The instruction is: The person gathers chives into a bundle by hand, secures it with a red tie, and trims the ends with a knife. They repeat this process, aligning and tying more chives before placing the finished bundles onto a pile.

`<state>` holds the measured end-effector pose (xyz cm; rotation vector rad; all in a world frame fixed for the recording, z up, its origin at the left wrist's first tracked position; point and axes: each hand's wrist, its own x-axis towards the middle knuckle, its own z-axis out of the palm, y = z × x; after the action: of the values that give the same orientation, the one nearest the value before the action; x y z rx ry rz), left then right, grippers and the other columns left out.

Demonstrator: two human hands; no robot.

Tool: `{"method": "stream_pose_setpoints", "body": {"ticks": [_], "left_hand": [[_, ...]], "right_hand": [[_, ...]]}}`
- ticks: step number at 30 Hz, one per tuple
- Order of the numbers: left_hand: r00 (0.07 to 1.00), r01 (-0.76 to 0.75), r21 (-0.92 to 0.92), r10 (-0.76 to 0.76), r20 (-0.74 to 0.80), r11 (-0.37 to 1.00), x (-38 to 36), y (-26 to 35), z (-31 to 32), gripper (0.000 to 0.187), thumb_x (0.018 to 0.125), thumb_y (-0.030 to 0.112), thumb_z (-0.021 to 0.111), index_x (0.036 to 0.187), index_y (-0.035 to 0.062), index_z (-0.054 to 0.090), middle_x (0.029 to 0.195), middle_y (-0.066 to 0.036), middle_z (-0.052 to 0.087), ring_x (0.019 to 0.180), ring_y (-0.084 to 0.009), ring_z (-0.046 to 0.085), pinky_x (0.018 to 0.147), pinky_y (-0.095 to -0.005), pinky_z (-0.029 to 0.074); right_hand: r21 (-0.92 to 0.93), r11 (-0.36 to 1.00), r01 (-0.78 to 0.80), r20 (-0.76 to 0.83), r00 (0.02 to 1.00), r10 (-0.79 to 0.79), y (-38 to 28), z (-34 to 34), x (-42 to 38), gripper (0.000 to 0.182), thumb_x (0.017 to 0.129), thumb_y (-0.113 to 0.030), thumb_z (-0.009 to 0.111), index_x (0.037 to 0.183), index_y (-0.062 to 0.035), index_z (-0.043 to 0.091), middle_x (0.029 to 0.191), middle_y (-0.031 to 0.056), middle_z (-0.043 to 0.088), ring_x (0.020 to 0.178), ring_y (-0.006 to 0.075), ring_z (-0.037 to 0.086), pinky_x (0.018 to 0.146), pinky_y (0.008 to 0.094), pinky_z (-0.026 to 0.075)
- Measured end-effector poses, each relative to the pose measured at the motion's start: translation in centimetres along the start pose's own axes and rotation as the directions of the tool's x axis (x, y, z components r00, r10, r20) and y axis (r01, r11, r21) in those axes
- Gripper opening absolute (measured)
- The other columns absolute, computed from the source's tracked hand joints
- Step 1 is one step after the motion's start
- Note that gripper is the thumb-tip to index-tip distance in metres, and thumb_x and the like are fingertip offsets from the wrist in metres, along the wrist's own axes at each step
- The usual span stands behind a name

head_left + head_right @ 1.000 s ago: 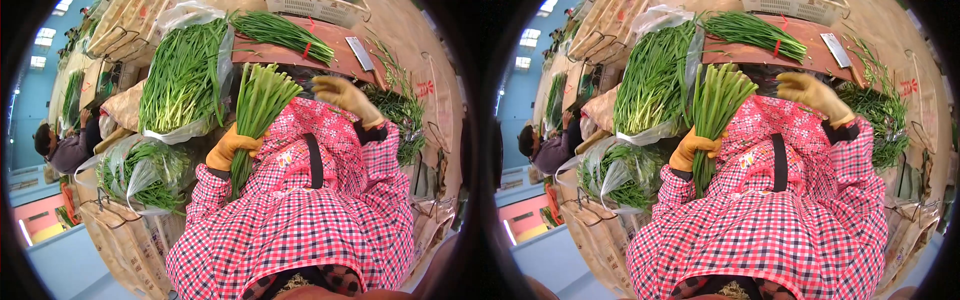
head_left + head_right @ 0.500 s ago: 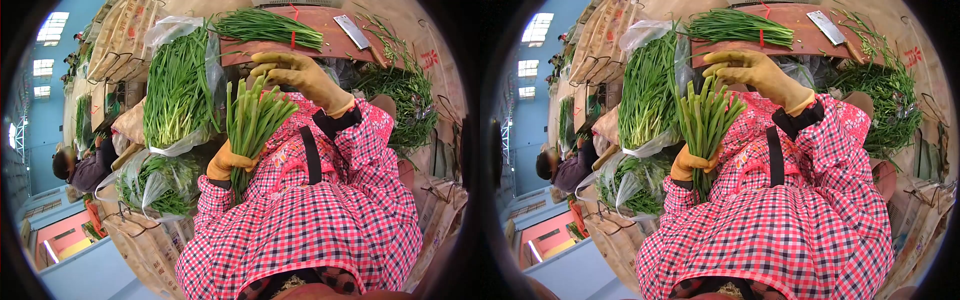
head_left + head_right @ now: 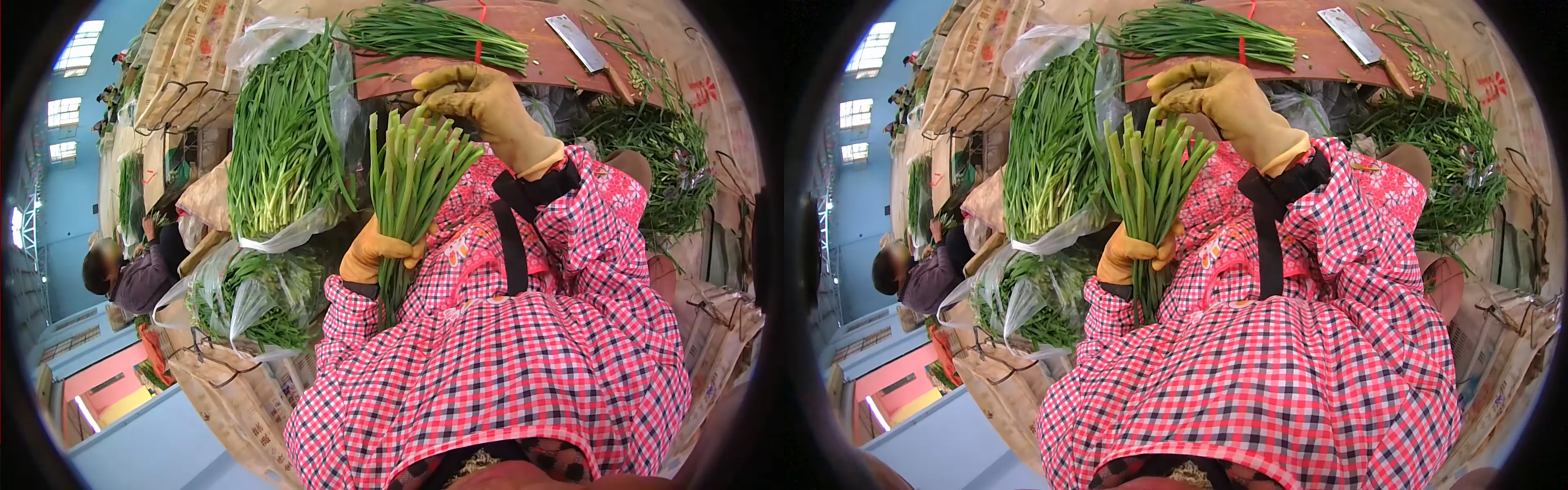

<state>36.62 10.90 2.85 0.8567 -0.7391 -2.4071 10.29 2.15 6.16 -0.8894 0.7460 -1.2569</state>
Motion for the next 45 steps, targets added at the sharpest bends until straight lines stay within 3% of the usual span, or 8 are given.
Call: {"method": "stream_pose_setpoints", "body": {"ticks": [8, 15, 19, 21, 26, 31, 41, 45], "left_hand": [[0.999, -0.029, 0.058, 0.027, 0.037, 0.998, 0.3, 0.6, 0.2, 0.070, 0.060, 0.005, 0.077, 0.124, -0.0095, 0.054, 0.097, -0.018, 0.063, 0.057, -0.0188, 0.052, 0.048, -0.0316, 0.041], [0.996, -0.090, 0.110, 0.088, 0.024, 0.990, -0.6, 1.6, 0.0, 0.064, 0.059, 0.008, 0.081, 0.115, -0.0112, 0.059, 0.072, -0.012, 0.059, 0.048, -0.0174, 0.048, 0.045, -0.0300, 0.037], [0.990, -0.086, 0.270, 0.112, -0.084, 0.959, -1.3, 2.2, -0.6, 0.058, 0.059, 0.009, 0.081, 0.111, -0.0100, 0.062, 0.068, -0.009, 0.059, 0.048, -0.0162, 0.049, 0.044, -0.0292, 0.036], [0.992, -0.060, 0.301, 0.091, -0.089, 0.952, -1.0, 2.9, -0.3, 0.053, 0.062, 0.003, 0.079, 0.111, -0.0060, 0.063, 0.077, -0.009, 0.063, 0.053, -0.0158, 0.054, 0.047, -0.0284, 0.042], [0.993, -0.038, 0.388, 0.078, -0.090, 0.921, -0.8, 3.1, -1.5, 0.065, 0.064, -0.003, 0.078, 0.126, -0.0005, 0.057, 0.091, -0.010, 0.067, 0.061, -0.0161, 0.060, 0.050, -0.0288, 0.046], [0.958, -0.188, 0.669, 0.284, -0.036, 0.719, -0.6, 3.3, -1.0, 0.077, 0.061, -0.003, 0.081, 0.134, -0.0002, 0.056, 0.125, -0.007, 0.066, 0.107, -0.0142, 0.060, 0.099, -0.0268, 0.043], [0.960, -0.228, 0.672, 0.278, 0.034, 0.705, -0.3, 4.1, 0.9, 0.075, 0.060, -0.003, 0.080, 0.132, -0.0006, 0.059, 0.130, -0.008, 0.063, 0.114, -0.0135, 0.056, 0.099, -0.0281, 0.043], [0.977, -0.139, 0.563, 0.204, -0.054, 0.815, -0.3, 2.8, -1.2, 0.095, 0.055, -0.003, 0.082, 0.143, 0.0030, 0.050, 0.136, -0.007, 0.058, 0.119, -0.0165, 0.054, 0.104, -0.0299, 0.040]], "right_hand": [[-0.425, 0.836, 0.348, -0.121, 0.893, -0.433, -7.4, -4.2, 0.9, 0.023, 0.091, -0.009, 0.068, 0.112, -0.0010, 0.071, 0.107, 0.0059, 0.072, 0.096, 0.0135, 0.067, 0.089, 0.0269, 0.053], [-0.773, 0.574, 0.270, -0.425, 0.451, -0.785, -19.5, -17.3, -5.5, 0.021, 0.092, -0.011, 0.067, 0.111, -0.0022, 0.072, 0.108, 0.0046, 0.073, 0.096, 0.0114, 0.067, 0.088, 0.0267, 0.053], [-0.865, 0.496, 0.074, -0.163, 0.894, -0.417, -15.3, -12.7, -7.0, 0.024, 0.093, -0.013, 0.067, 0.115, -0.0051, 0.072, 0.112, 0.0044, 0.072, 0.100, 0.0116, 0.065, 0.090, 0.0267, 0.051], [-0.681, 0.730, 0.052, -0.072, 0.988, -0.138, -11.4, -4.8, -7.3, 0.042, 0.091, -0.022, 0.070, 0.130, -0.0057, 0.063, 0.128, 0.0053, 0.066, 0.118, 0.0153, 0.060, 0.100, 0.0308, 0.045], [-0.475, 0.873, 0.112, 0.137, 0.989, -0.053, -3.8, 1.9, -5.6, 0.037, 0.092, -0.013, 0.070, 0.126, -0.0008, 0.063, 0.116, 0.0078, 0.069, 0.103, 0.0138, 0.065, 0.092, 0.0300, 0.052], [-0.265, 0.963, -0.044, 0.056, 0.997, 0.060, -2.0, 2.5, -5.5, 0.026, 0.094, -0.013, 0.066, 0.116, 0.0013, 0.068, 0.106, 0.0064, 0.071, 0.097, 0.0140, 0.067, 0.089, 0.0284, 0.052], [-0.183, 0.966, -0.180, -0.102, 0.981, 0.164, -1.4, 2.7, -5.7, 0.017, 0.090, -0.006, 0.061, 0.101, 0.0041, 0.070, 0.098, 0.0099, 0.073, 0.091, 0.0160, 0.067, 0.080, 0.0305, 0.053], [-0.153, 0.981, 0.119, -0.101, 0.986, -0.135, -3.5, 1.2, -4.7, 0.018, 0.094, -0.011, 0.059, 0.100, 0.0040, 0.068, 0.103, 0.0144, 0.073, 0.094, 0.0217, 0.069, 0.089, 0.0337, 0.053]]}}
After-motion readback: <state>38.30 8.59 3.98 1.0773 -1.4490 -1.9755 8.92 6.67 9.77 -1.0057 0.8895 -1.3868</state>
